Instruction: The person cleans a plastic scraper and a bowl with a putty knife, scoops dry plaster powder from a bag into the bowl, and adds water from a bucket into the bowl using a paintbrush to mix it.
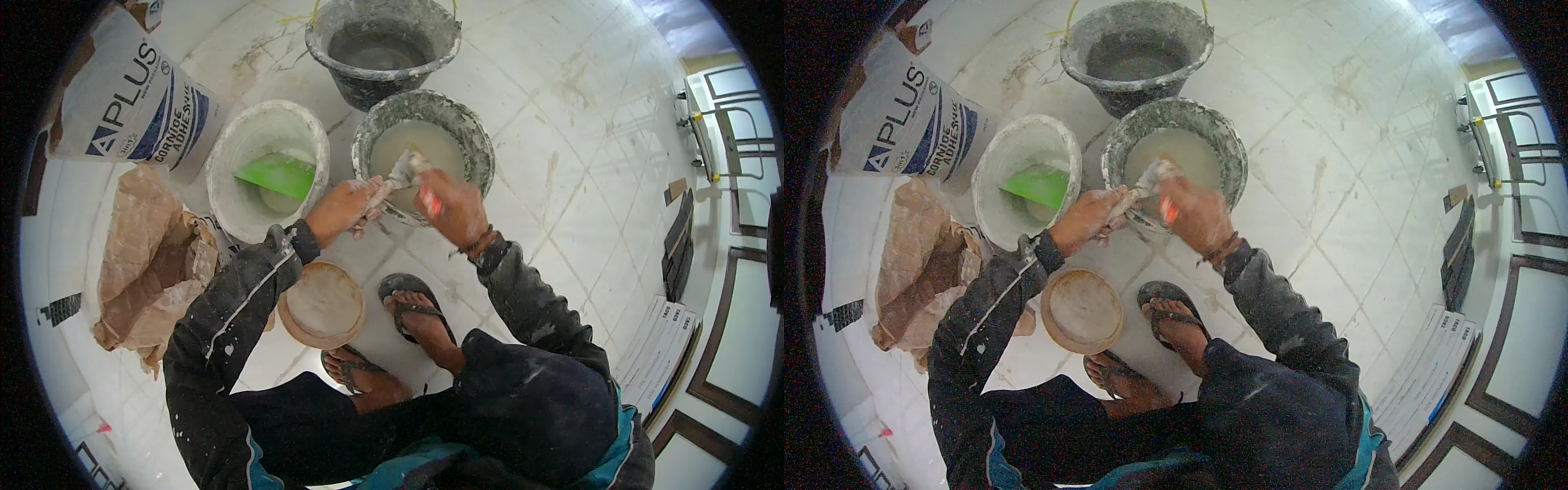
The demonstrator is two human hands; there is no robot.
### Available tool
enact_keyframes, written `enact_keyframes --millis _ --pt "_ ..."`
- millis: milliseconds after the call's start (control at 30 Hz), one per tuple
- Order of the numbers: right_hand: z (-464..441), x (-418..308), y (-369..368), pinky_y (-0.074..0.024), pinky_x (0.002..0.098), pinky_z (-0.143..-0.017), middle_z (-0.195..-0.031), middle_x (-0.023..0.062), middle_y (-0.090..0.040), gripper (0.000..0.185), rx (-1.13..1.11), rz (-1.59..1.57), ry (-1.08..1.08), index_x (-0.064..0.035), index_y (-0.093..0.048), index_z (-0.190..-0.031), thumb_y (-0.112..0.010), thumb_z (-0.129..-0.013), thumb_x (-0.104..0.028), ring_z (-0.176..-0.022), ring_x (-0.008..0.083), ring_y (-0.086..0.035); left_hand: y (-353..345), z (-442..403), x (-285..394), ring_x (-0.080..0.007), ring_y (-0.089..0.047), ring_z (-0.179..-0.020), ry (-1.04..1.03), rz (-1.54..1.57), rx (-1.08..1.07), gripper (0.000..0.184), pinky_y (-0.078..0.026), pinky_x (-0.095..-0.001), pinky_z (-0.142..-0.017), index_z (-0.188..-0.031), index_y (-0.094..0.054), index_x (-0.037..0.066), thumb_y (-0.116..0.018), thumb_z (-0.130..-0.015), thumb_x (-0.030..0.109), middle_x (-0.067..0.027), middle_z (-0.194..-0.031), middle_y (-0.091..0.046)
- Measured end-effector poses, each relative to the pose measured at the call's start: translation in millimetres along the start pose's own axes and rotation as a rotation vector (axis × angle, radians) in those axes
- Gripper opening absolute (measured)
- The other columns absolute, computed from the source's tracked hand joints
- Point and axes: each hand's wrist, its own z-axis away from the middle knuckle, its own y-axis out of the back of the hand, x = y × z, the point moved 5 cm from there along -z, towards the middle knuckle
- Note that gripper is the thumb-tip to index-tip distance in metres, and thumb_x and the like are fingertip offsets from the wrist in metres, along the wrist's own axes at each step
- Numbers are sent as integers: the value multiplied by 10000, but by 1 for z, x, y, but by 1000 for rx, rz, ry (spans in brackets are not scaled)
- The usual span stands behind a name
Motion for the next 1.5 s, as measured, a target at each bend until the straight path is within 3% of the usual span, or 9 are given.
enact_keyframes --millis 300,600,767,833,967,1133,1200,1367,1500 --pt "19 -41 8 -558 421 -690 -1013 173 -669 399 -4 -39 248 -33 -644 -1129 -760 -753 -96 -827 370 -683 9 -1 -6 -56 -482 -540 -67 -45 71 560 -436 -231 -443 -1160 -640 75 -400 -1034 565 42 -726 -539" --pt "-12 67 12 -534 463 -683 -803 194 -675 266 -120 124 -297 -78 -624 -1104 -664 -851 -151 -809 405 -670 9 -6 -4 -63 -464 -520 -48 -108 73 548 -428 -235 -433 -1047 -650 72 -407 -1032 564 42 -683 -514" --pt "-5 -9 45 -540 453 -711 -835 189 -689 266 38 -207 -315 -77 -629 -1096 -671 -837 -120 -814 404 -675 12 -3 1 -65 -462 -518 -23 -133 68 518 -426 -238 -430 -1004 -643 82 -433 -1025 556 36 -682 -518" --pt "-2 -52 45 -546 449 -707 -881 177 -699 257 160 -154 108 -69 -632 -1084 -673 -833 -103 -801 396 -679 10 -5 1 -66 -460 -516 -32 -152 73 510 -424 -240 -426 -986 -641 87 -442 -1022 555 34 -677 -516" --pt "3 -23 1 -552 447 -710 -937 174 -704 271 -44 -27 106 -70 -634 -1099 -678 -838 -132 -809 393 -683 15 -6 -3 -66 -481 -528 -2 -67 45 505 -427 -242 -426 -907 -651 98 -443 -1023 543 28 -670 -523" --pt "-8 75 1 -536 446 -676 -796 186 -690 227 38 60 -284 -46 -671 -1011 -695 -838 -192 -756 392 -681 14 -2 1 -112 -590 -641 28 -246 62 461 -514 -293 -532 -941 -685 66 -473 -1027 466 -30 -735 -614" --pt "-9 68 19 -534 436 -666 -774 192 -685 206 110 -27 -300 -41 -674 -984 -695 -839 -186 -751 387 -686 7 13 27 -234 -682 -794 -730 -820 321 327 -565 -366 -721 -1037 -700 31 -573 -993 329 -120 -847 -694" --pt "-7 -7 59 -562 397 -713 -928 189 -715 263 254 -228 -50 -47 -684 -1064 -719 -817 -128 -825 372 -713 3 36 34 -358 -672 -930 -678 -1042 398 334 -537 -439 -839 -1204 -651 50 -665 -904 194 -173 -1043 -691" --pt "-5 -46 27 -572 399 -713 -961 174 -715 333 -30 -94 149 -27 -670 -1118 -731 -810 -139 -878 367 -708 -1 34 32 -363 -661 -936 -764 -1116 382 391 -536 -453 -804 -1260 -610 76 -668 -896 206 -175 -1112 -660"
